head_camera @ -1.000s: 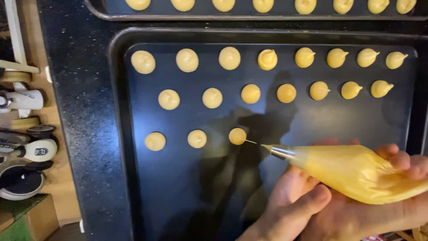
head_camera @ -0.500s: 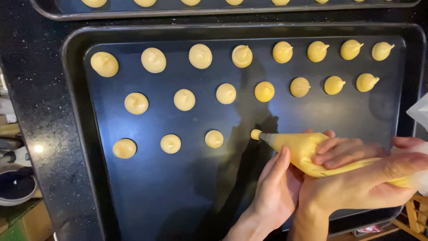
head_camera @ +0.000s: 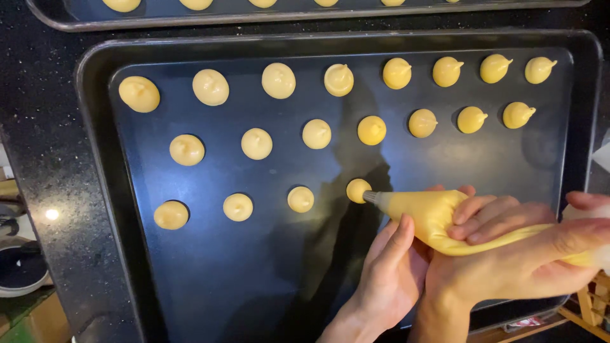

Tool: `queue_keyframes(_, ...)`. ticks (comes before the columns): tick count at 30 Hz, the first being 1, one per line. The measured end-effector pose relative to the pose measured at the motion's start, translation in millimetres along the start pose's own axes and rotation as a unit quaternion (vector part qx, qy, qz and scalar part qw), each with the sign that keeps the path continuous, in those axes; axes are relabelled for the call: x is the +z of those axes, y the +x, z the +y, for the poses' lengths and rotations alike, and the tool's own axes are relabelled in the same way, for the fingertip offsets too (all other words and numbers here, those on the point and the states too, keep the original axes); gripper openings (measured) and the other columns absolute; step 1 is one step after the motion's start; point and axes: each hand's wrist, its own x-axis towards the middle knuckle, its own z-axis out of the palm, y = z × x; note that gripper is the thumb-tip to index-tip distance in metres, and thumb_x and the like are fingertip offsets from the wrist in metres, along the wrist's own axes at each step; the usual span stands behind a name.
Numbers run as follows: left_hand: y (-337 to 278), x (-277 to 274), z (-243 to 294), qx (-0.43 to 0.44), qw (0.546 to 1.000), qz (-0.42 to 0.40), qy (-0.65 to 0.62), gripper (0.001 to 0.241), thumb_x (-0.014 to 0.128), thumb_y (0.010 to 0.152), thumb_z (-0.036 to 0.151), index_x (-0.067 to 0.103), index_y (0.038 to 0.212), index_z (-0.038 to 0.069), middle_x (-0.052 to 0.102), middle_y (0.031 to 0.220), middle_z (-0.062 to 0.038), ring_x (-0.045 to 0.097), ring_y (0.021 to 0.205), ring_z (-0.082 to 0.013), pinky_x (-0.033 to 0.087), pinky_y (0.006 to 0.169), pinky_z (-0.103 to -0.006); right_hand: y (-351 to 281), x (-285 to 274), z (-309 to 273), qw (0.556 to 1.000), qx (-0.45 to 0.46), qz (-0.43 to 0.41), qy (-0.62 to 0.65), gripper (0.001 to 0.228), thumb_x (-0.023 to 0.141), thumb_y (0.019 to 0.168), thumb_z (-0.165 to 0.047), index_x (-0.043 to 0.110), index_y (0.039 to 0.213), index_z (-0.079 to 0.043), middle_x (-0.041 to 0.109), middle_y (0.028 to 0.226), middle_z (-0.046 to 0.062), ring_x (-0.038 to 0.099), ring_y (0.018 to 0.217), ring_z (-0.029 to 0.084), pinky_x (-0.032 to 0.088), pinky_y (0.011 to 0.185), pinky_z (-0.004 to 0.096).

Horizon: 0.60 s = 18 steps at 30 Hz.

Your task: The person spoons pale batter from a stand mixer bowl into a piping bag using a spatula, then pipes round dollops of batter in rows onto black baking trays. When the bag empties, they refill it from the bowl and continue piping across multiple trays.

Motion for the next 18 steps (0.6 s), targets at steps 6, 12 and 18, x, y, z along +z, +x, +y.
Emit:
queue_keyframes(6, 1, 4, 4, 0.033, 0.998, 0.000, 0.054, 0.072, 0.058, 0.105, 0.040, 0.030, 0.159, 0.001, 0.041, 0.161, -0.013, 0.040, 0.150, -0.0224, 0.027, 0.129, -0.0405, 10, -13, 15, 0.985, 0.130, 0.060, 0.094, 0.041, 0.048, 0.114, -0.043, 0.043, 0.121, -0.003, 0.034, 0.060, 0.006, 0.031, 0.046, 0.014, 0.032, 0.048, 0.029)
queue_keyframes(12, 4, 2, -6, 0.029, 0.997, 0.031, 0.065, 0.077, 0.063, 0.104, 0.034, 0.028, 0.161, -0.003, 0.042, 0.158, -0.017, 0.039, 0.148, -0.0233, 0.027, 0.127, -0.0387, 15, -5, 9, 0.993, 0.091, 0.055, 0.044, 0.047, 0.049, 0.114, -0.050, 0.047, 0.123, -0.004, 0.036, 0.058, 0.006, 0.033, 0.044, 0.015, 0.035, 0.046, 0.030)
queue_keyframes(18, 9, 25, -28, 0.030, 0.998, 0.003, 0.062, 0.077, 0.065, 0.102, 0.033, 0.027, 0.161, 0.001, 0.040, 0.162, -0.013, 0.037, 0.153, -0.0222, 0.024, 0.131, -0.0387, 26, -32, 16, 0.986, 0.105, 0.044, 0.121, 0.043, 0.047, 0.113, -0.047, 0.047, 0.125, -0.006, 0.039, 0.059, 0.006, 0.036, 0.043, 0.015, 0.036, 0.045, 0.030)
